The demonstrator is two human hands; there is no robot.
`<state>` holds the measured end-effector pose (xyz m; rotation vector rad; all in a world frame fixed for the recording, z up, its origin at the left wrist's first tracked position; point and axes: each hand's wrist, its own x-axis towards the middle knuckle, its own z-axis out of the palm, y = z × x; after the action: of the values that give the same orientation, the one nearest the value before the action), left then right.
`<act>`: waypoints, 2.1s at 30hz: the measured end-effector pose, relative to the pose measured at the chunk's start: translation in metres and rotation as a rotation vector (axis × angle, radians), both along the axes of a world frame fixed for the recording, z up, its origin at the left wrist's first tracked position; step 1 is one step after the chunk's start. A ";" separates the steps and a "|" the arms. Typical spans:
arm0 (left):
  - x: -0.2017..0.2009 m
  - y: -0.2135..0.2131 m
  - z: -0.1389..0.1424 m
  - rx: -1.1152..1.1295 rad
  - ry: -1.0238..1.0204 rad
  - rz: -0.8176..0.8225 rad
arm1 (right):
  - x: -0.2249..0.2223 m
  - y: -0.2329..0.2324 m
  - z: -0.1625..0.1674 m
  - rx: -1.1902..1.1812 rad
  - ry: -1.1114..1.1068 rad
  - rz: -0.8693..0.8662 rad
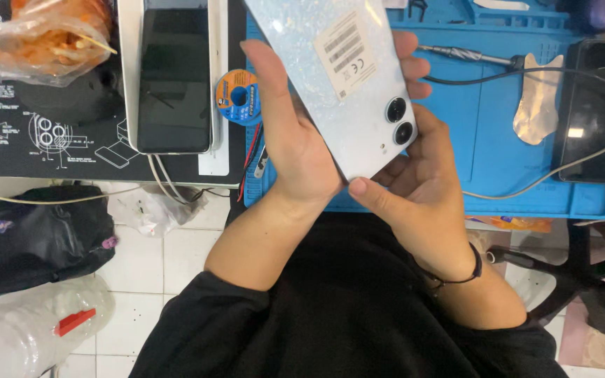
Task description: The person uses a soldering iron on a metal shield, then handles a light blue smartphone, pressing its back and turning it over. They then handle a black smartphone, placing it in a case and inspecting it. The person works at a bench with tools and parts visible.
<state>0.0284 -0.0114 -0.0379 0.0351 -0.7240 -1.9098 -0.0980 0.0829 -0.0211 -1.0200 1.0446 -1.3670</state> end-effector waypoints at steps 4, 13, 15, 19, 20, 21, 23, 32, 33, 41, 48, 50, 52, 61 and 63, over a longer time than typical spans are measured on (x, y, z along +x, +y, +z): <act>0.000 0.007 0.000 0.032 0.031 0.046 | 0.008 -0.005 -0.002 -0.030 0.019 -0.022; -0.001 0.011 0.004 0.037 -0.134 0.008 | 0.010 -0.019 0.001 -0.131 0.141 -0.101; -0.002 0.011 0.004 0.037 -0.138 -0.018 | 0.007 -0.022 0.002 -0.138 0.249 -0.136; -0.006 0.009 -0.001 0.012 -0.159 -0.015 | 0.002 -0.034 0.005 -0.177 0.384 -0.142; -0.006 0.009 -0.003 -0.046 -0.138 0.016 | 0.001 -0.037 0.006 -0.195 0.399 -0.132; -0.007 0.009 -0.005 -0.061 -0.148 0.037 | 0.000 -0.040 0.007 -0.219 0.396 -0.115; -0.008 0.009 -0.009 -0.046 -0.201 0.071 | -0.003 -0.045 0.009 -0.217 0.410 -0.101; -0.008 0.005 -0.022 -0.179 -0.335 0.191 | 0.002 -0.062 0.035 -0.219 0.468 -0.107; -0.008 0.005 -0.023 -0.174 -0.359 0.191 | 0.003 -0.065 0.040 -0.243 0.465 -0.090; -0.010 0.020 -0.046 -0.176 -0.602 0.203 | 0.009 -0.077 0.080 -0.222 0.236 -0.025; -0.011 0.023 -0.045 -0.177 -0.588 0.184 | 0.010 -0.079 0.085 -0.209 0.297 -0.102; -0.011 0.022 -0.035 -0.139 -0.512 0.131 | 0.009 -0.079 0.084 -0.221 0.289 -0.113; -0.007 0.019 -0.024 -0.131 -0.449 0.065 | 0.006 -0.079 0.084 -0.251 0.285 -0.113; 0.020 0.018 0.010 -0.153 -0.424 -0.156 | -0.024 -0.072 0.121 -0.143 0.531 -0.128; 0.026 0.017 0.011 -0.157 -0.412 -0.209 | -0.033 -0.072 0.128 -0.154 0.746 -0.093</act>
<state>0.0548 0.0051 -0.0272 0.2703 -1.1920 -2.0617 -0.1309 0.0108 0.1073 -1.6816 1.5543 -1.1637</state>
